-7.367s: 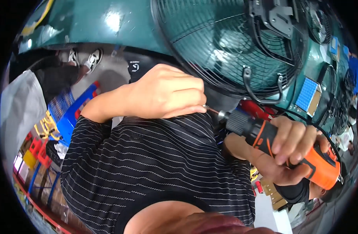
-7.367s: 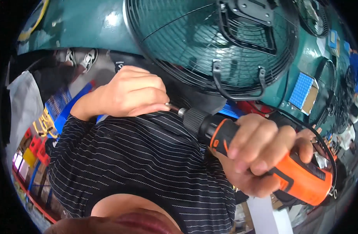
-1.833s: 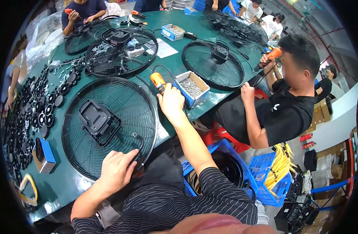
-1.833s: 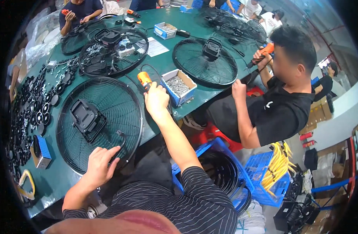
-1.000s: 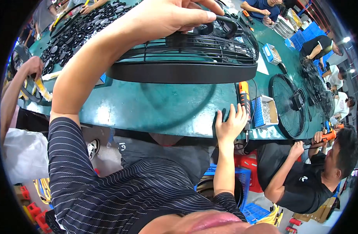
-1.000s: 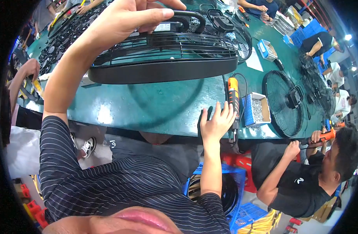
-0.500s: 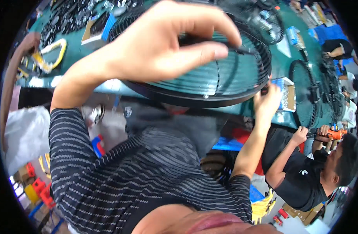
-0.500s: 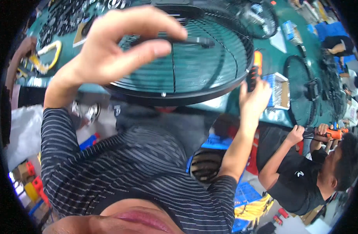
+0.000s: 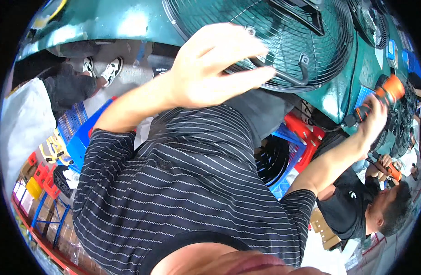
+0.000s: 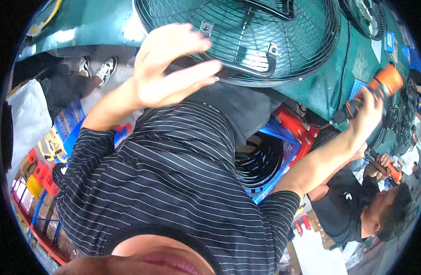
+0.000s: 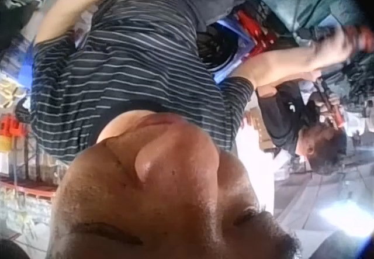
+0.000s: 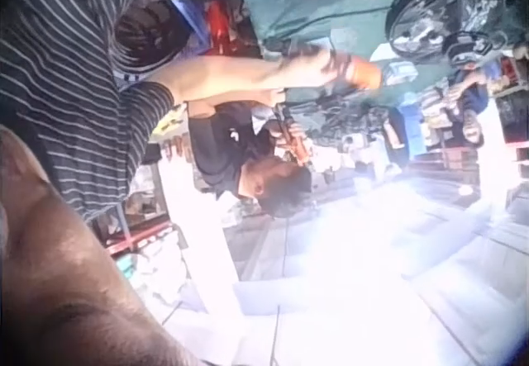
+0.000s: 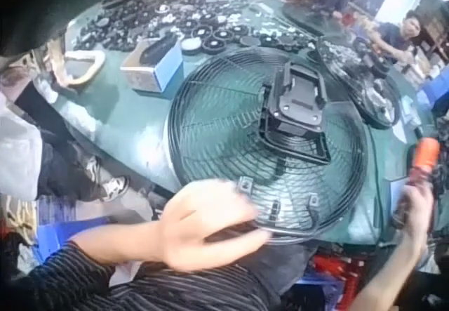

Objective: The recorder and colleagues assemble several large industrial fans by attaching the front and back grilles to the motor housing using screws and an electric screwdriver.

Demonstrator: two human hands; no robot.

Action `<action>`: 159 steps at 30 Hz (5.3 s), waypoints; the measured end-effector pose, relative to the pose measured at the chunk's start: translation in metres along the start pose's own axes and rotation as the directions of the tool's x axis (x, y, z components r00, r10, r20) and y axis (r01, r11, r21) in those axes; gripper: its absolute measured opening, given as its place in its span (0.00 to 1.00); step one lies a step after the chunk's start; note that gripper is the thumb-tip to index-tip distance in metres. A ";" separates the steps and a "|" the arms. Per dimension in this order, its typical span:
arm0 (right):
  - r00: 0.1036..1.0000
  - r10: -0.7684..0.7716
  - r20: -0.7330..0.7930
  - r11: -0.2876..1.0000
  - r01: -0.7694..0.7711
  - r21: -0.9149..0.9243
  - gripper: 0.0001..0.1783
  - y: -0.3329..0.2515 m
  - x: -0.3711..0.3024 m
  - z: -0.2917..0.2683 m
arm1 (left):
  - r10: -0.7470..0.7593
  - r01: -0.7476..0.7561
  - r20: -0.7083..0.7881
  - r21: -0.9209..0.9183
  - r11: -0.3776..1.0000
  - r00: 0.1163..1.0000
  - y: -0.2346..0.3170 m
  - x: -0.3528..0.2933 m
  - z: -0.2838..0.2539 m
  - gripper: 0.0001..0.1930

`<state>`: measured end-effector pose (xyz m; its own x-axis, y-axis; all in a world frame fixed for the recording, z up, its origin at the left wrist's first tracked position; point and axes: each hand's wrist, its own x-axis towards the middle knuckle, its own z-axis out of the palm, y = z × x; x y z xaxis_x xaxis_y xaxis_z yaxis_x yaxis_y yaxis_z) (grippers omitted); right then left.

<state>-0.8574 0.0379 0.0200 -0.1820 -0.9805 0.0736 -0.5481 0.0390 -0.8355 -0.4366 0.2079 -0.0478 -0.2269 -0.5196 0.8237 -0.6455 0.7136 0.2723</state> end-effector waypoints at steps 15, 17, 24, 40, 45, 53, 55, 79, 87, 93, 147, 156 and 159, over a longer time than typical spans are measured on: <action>0.892 -0.450 -0.043 0.347 0.219 0.912 0.24 -0.164 -0.180 0.126 | 0.011 0.023 -0.179 0.187 0.982 0.984 0.006 -0.078 0.043 0.20; 0.884 -0.461 -0.077 0.364 0.267 0.892 0.24 -0.163 -0.187 0.140 | 0.023 0.011 -0.190 0.178 0.984 0.982 0.004 -0.081 0.049 0.20; 0.835 -0.547 -0.064 0.524 0.401 0.752 0.24 -0.155 -0.190 0.152 | -0.007 0.060 -0.371 0.131 0.990 0.929 0.005 -0.085 0.072 0.13; 0.851 -0.523 -0.045 0.530 0.367 0.765 0.23 -0.150 -0.194 0.161 | -0.071 0.109 -0.362 0.084 0.991 0.929 0.011 -0.086 0.072 0.14; 0.844 -0.535 -0.047 0.513 0.369 0.775 0.23 -0.150 -0.193 0.164 | -0.062 0.111 -0.391 0.103 0.988 0.918 0.012 -0.086 0.074 0.12; 0.850 -0.526 -0.020 0.548 0.357 0.756 0.22 -0.154 -0.199 0.167 | -0.086 0.134 -0.391 0.099 0.986 0.916 0.012 -0.085 0.074 0.14; 0.827 -0.562 0.022 0.574 0.371 0.730 0.22 -0.155 -0.200 0.167 | -0.080 0.124 -0.379 0.093 0.988 0.922 0.013 -0.086 0.073 0.14; 0.813 -0.564 0.143 0.437 0.146 0.888 0.29 -0.139 -0.152 0.092 | 0.006 0.010 -0.135 0.114 0.993 0.991 0.004 -0.058 0.021 0.12; 0.969 0.010 -0.246 0.996 0.013 0.092 0.21 -0.042 -0.034 0.031 | 0.116 -0.095 0.182 -0.119 0.988 0.977 -0.017 0.051 -0.002 0.19; 0.951 -0.273 -0.145 0.579 0.042 -0.815 0.29 0.013 -0.037 0.074 | 0.120 -0.135 0.336 0.022 0.991 0.934 -0.038 0.143 -0.032 0.17; 0.822 -0.100 0.560 0.000 -0.563 0.827 0.35 -0.047 -0.131 0.105 | -0.041 0.093 0.400 -0.111 0.989 0.915 -0.017 0.150 -0.046 0.18; 0.810 0.303 0.502 0.224 -0.573 0.789 0.11 -0.043 -0.175 0.111 | -0.127 0.165 0.266 -0.127 0.978 0.956 0.011 0.053 -0.044 0.25; 0.803 0.360 0.475 0.230 -0.570 0.789 0.12 -0.042 -0.192 0.104 | -0.455 0.455 0.003 -0.058 0.889 0.890 0.013 0.007 -0.061 0.20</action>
<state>-0.7148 0.2042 -0.0159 0.0439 -0.8648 -0.5002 0.6216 0.4156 -0.6640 -0.4022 0.2425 -0.0076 0.0899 -0.7887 0.6081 -0.6345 0.4253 0.6454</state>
